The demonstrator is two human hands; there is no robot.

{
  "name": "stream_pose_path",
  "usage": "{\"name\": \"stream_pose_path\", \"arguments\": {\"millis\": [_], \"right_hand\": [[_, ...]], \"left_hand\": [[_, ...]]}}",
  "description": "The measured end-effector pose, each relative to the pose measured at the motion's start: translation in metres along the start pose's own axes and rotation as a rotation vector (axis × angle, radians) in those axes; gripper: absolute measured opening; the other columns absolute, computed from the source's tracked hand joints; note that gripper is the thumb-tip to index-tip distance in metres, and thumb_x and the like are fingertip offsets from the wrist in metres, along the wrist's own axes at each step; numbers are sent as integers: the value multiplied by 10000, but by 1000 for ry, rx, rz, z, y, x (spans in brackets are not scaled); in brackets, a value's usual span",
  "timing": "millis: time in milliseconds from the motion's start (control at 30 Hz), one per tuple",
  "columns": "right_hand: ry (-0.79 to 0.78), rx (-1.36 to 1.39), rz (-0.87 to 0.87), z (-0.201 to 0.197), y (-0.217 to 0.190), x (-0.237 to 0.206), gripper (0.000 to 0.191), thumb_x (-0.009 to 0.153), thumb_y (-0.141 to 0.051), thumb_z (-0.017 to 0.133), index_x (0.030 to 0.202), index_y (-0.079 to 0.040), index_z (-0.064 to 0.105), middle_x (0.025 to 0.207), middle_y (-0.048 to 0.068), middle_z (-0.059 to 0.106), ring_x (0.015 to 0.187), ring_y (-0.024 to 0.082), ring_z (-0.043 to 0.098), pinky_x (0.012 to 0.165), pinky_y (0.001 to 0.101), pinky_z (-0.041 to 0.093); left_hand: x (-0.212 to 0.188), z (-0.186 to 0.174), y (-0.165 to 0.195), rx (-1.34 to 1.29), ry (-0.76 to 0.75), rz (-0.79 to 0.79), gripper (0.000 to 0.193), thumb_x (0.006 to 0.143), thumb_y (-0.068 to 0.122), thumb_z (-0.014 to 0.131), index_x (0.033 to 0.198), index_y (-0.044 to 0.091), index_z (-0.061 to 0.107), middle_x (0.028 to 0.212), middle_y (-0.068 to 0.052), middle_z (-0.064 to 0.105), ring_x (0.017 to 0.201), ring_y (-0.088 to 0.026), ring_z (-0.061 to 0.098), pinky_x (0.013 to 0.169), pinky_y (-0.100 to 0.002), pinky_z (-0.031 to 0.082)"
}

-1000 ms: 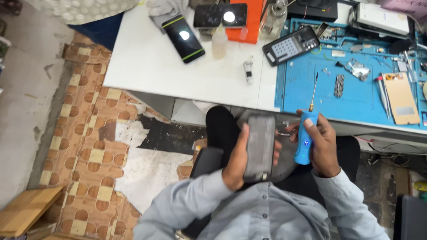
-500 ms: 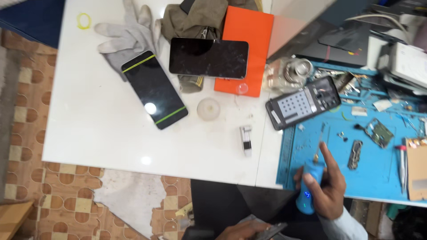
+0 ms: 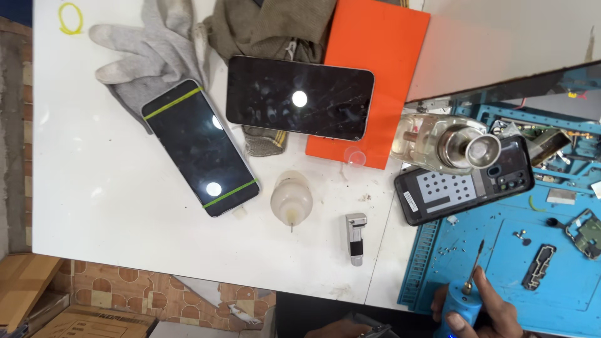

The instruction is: The person sits at a repair bench and uses a blue electric screwdriver to unscrew screws from the back housing of a disassembled smartphone, holding the phone frame in one hand. They periodically wipe the screwdriver bit with a small tissue, then resume unscrewing and finally place the phone on the bench.

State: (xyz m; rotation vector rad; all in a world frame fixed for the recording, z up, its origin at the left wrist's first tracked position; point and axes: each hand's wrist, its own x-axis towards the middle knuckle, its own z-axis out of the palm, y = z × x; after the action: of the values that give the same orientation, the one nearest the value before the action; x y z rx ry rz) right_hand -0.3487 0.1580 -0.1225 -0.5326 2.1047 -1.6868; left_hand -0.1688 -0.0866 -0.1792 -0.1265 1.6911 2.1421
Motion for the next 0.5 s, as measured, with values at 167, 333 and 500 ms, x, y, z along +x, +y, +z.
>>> {"name": "stream_pose_path", "arguments": {"millis": [167,333,500], "right_hand": [[81,-39,36,6,-3,2,794,909,-135,667,1625,-142,326,818,196,698,680,240,701,600,384,630],[135,71,107,11,-6,5,830,984,-169,662,1714,-120,270,832,223,656,651,231,693,613,387,599],[125,-92,226,-17,15,9,755,962,-206,636,1609,-39,285,778,231,640,577,260,688,566,394,600]], "left_hand": [[3,-4,0,-11,-2,23,799,1061,653,317,1416,-9,592,1251,-147,679,1215,-207,662,1064,-342,516],[4,-11,0,-57,29,68,814,1060,662,311,1426,-12,583,1257,-153,675,1216,-215,657,1064,-352,511],[-5,-20,-1,-144,34,120,829,1058,671,305,1436,-16,574,1263,-159,671,1217,-223,651,1063,-362,505]]}}
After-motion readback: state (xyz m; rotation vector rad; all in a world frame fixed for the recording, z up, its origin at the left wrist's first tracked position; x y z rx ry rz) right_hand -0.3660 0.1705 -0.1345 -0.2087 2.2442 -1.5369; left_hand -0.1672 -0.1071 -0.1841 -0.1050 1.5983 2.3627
